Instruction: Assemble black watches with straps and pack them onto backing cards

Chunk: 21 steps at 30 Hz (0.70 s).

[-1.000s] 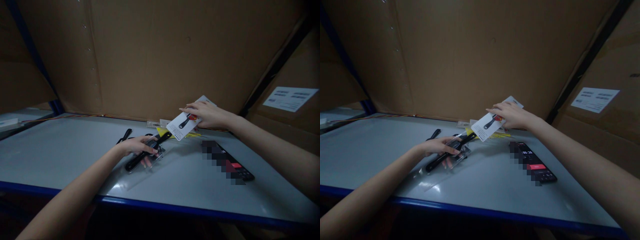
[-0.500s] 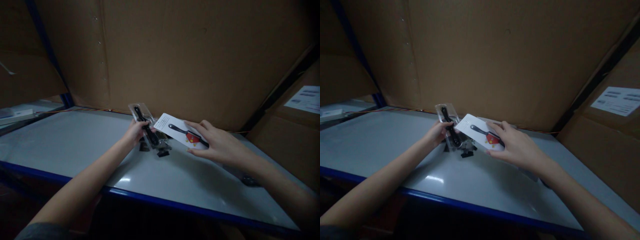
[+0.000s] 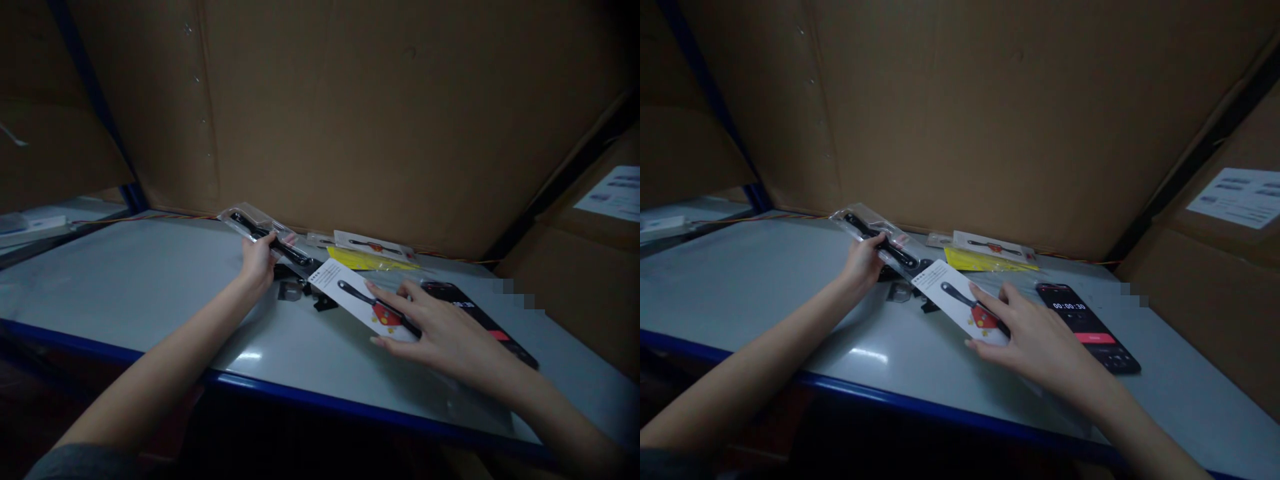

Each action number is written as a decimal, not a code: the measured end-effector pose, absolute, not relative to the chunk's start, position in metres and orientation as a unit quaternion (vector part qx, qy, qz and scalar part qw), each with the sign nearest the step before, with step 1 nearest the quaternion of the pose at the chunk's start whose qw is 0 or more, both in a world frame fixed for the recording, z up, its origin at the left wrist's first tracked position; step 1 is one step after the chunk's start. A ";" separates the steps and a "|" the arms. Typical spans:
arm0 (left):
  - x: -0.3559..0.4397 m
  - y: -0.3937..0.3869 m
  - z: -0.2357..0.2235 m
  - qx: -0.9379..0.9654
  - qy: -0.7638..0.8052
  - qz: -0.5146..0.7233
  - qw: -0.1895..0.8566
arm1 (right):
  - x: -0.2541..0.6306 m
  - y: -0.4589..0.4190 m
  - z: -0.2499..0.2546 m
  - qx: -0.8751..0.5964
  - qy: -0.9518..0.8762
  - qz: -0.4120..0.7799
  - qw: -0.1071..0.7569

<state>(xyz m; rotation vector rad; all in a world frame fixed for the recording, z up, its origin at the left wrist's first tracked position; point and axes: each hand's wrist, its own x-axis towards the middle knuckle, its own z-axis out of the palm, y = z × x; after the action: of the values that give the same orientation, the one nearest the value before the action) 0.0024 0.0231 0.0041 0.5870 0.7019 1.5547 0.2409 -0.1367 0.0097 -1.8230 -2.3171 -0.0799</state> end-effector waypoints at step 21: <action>0.005 0.023 0.005 0.258 0.283 0.689 0.615 | 0.233 -0.135 0.001 -0.578 -0.800 -0.019 0.158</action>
<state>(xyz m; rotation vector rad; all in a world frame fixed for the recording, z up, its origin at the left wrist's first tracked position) 0.0052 0.0226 0.0051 0.5941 0.6510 1.5883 0.2330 -0.1348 0.0011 -1.6538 -2.2884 -0.0538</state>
